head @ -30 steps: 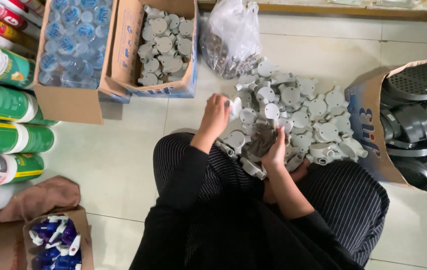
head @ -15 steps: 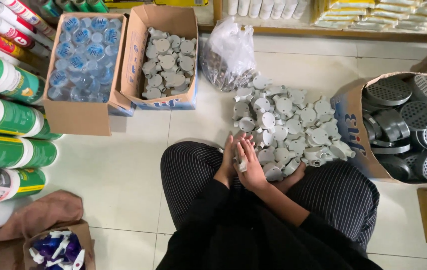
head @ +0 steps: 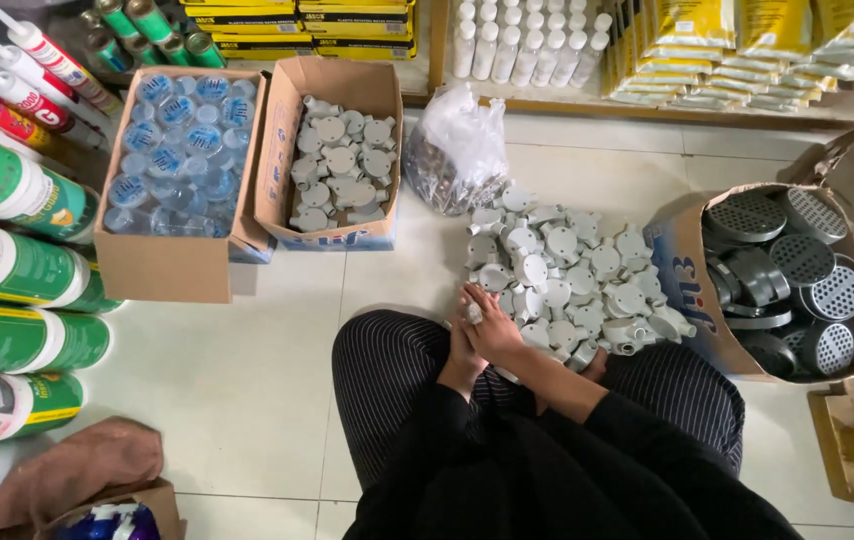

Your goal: The person sits on the floor and uses a cloth to wipe and clean numerous white plastic parts. They pick up each part, rub it with the cloth, and place it back into a pile.

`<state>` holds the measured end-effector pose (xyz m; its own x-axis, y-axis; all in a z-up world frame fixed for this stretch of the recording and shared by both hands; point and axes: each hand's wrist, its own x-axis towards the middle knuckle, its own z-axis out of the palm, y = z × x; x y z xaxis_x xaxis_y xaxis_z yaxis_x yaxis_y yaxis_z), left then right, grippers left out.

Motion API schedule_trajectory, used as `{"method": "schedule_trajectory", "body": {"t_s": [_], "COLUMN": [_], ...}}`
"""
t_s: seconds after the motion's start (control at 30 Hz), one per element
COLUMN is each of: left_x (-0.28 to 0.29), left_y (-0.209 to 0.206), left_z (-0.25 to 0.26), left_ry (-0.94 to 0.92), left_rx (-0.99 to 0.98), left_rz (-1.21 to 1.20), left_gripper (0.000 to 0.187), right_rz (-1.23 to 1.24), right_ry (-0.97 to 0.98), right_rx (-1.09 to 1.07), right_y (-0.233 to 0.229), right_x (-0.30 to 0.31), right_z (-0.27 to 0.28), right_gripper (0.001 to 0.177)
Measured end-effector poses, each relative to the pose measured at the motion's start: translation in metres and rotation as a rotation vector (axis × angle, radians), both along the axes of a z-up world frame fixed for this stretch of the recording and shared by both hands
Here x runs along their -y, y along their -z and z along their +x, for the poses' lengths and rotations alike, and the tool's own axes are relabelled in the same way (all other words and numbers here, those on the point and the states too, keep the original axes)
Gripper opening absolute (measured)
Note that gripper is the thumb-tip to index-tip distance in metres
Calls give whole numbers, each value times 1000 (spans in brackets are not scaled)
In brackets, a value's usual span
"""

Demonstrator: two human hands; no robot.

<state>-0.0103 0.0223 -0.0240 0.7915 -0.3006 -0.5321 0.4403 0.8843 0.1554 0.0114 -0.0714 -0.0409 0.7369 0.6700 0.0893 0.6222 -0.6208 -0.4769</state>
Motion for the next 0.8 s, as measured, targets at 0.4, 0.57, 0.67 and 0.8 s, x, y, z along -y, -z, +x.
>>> {"method": "schedule_trajectory", "body": {"t_s": [0.4,0.57,0.67,0.8], "left_x": [22,29,20,28], "left_y": [25,29,-13,21], "left_z": [-16,-13,-16,-20], "left_ry": [106,-1,-308,-302], "left_rx": [-50,-53,-113,-52], "left_rz": [-52,-160,-221,-162], "left_gripper": [70,60,38,36], "right_rz": [426,670,646,132], "right_ry": [273,347,337,91], "right_rx": [-140,-32,12,260], "right_y": [-22,-24,-43,-26], "right_x": [29,32,31,36], "right_z": [-46,-20,-32,-56], "right_gripper": [53,71,50,71]}}
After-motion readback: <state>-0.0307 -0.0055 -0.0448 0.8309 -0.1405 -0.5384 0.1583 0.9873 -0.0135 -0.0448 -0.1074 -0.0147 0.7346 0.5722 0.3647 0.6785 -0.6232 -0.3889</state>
